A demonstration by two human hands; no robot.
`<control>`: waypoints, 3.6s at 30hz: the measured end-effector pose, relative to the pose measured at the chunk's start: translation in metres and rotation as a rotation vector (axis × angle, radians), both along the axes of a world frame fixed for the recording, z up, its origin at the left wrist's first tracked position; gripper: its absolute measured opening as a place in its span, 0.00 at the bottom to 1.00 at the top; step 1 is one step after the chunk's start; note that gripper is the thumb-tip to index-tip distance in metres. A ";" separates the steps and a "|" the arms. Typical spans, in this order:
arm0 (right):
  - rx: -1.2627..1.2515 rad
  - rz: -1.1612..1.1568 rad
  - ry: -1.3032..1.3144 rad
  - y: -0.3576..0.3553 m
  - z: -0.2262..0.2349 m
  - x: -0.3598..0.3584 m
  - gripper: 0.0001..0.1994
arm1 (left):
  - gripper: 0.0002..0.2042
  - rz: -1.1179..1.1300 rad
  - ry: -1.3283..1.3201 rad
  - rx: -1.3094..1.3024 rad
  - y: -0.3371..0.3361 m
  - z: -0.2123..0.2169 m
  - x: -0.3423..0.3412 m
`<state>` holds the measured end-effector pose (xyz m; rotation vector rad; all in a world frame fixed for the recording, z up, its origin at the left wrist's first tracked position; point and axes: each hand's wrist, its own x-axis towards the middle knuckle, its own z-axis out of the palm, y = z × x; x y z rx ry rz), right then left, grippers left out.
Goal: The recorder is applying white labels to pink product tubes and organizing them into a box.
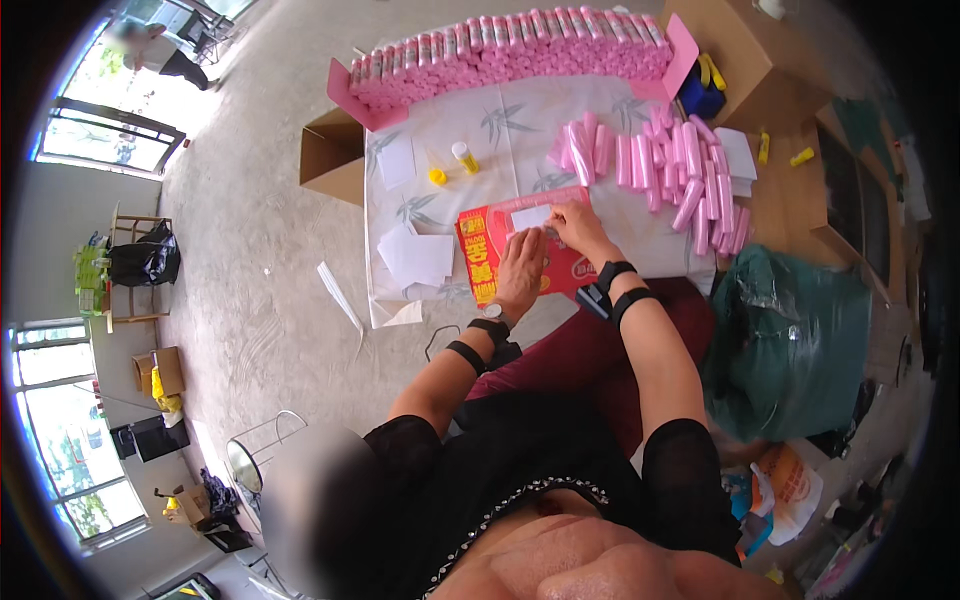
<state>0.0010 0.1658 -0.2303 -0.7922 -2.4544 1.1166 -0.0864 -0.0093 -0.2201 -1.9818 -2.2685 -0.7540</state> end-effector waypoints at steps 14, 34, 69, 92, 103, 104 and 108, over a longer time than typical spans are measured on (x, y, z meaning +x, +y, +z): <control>0.515 -0.029 0.080 -0.054 0.007 0.019 0.15 | 0.28 0.028 -0.066 0.078 0.006 -0.002 -0.012; 0.507 -0.001 0.026 -0.037 -0.001 0.008 0.14 | 0.15 0.047 0.052 -0.148 0.033 0.009 -0.021; 0.339 -0.235 -0.063 -0.103 -0.011 0.010 0.30 | 0.21 -0.056 -0.485 -0.348 0.086 -0.009 -0.144; -0.658 -0.411 0.978 -0.142 0.186 0.028 0.18 | 0.21 -0.011 -0.190 0.563 0.012 0.187 0.019; -0.841 -0.491 1.330 -0.134 0.206 0.093 0.18 | 0.27 -0.241 -0.025 0.588 0.023 0.224 0.093; -0.846 -0.504 1.336 -0.133 0.208 0.095 0.19 | 0.27 -0.247 -0.031 0.587 0.023 0.223 0.095; -0.831 -0.446 1.352 -0.127 0.193 0.106 0.21 | 0.28 -0.270 0.008 0.560 0.026 0.228 0.102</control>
